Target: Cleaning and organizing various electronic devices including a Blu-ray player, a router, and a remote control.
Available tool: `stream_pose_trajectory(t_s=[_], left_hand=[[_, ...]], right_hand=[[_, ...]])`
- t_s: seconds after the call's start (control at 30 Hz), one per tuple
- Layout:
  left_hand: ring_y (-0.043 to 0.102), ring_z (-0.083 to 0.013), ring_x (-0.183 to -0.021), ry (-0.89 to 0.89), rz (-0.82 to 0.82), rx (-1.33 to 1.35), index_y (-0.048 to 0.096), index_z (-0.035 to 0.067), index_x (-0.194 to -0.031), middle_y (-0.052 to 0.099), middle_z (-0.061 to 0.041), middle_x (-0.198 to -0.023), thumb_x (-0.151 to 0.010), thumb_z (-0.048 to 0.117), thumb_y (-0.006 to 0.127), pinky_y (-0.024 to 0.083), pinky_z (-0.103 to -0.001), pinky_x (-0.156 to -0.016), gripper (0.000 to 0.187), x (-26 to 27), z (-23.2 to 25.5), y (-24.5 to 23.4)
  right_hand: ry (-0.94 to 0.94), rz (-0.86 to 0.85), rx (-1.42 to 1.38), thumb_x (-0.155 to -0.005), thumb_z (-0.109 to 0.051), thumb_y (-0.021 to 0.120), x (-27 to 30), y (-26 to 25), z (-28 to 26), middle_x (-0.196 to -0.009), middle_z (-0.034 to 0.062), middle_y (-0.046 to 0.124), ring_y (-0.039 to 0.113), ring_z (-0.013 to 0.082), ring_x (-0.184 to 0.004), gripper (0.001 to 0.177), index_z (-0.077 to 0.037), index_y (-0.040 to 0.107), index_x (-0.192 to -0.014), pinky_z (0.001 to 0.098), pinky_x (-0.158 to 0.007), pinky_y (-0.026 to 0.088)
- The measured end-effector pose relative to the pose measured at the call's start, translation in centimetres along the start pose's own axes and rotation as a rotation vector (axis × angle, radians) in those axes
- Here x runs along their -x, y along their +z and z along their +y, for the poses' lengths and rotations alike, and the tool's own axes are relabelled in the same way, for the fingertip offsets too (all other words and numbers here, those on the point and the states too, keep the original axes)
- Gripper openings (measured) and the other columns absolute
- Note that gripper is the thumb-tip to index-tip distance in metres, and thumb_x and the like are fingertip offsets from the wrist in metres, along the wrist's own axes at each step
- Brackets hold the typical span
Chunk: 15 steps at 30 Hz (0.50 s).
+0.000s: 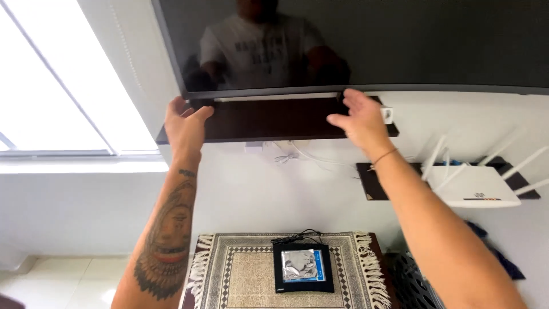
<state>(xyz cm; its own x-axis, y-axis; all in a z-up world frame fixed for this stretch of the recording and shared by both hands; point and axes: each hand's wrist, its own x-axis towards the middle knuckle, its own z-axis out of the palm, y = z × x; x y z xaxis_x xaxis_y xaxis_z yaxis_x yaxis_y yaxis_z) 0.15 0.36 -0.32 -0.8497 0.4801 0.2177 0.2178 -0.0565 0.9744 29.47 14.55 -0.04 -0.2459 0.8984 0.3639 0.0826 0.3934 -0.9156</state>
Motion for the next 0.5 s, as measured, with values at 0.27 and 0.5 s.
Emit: stream_pose_trajectory(t_s=[0.27, 0.5], left_hand=[[0.059, -0.0253, -0.102, 0.189, -0.203, 0.147, 0.051, 0.004, -0.122, 0.054, -0.016, -0.120, -0.070, 0.001, 0.071, 0.051, -0.033, -0.085, 0.055, 8.3, -0.8, 4.0], [0.061, -0.0273, -0.103, -0.110, -0.726, 0.248, 0.052, 0.000, -0.125, 0.061, -0.017, -0.118, -0.062, -0.006, 0.073, 0.048, -0.032, -0.089, 0.066, 18.6, -2.5, 9.9]], right_hand=[[-0.146, 0.176, 0.105, -0.069, -0.008, 0.080, 4.2, -4.0, 0.8, -0.129, 0.0184, 0.053, 0.046, 0.0273, -0.126, 0.070, -0.006, 0.048, -0.131, 0.0377, -0.107, 0.033], [0.176, 0.588, 0.353, -0.068, -0.008, 0.078, 4.0, -26.1, 22.8, -0.119, 0.0201, 0.056, 0.052, 0.0302, -0.116, 0.069, -0.004, 0.047, -0.130, 0.0437, -0.102, 0.036]])
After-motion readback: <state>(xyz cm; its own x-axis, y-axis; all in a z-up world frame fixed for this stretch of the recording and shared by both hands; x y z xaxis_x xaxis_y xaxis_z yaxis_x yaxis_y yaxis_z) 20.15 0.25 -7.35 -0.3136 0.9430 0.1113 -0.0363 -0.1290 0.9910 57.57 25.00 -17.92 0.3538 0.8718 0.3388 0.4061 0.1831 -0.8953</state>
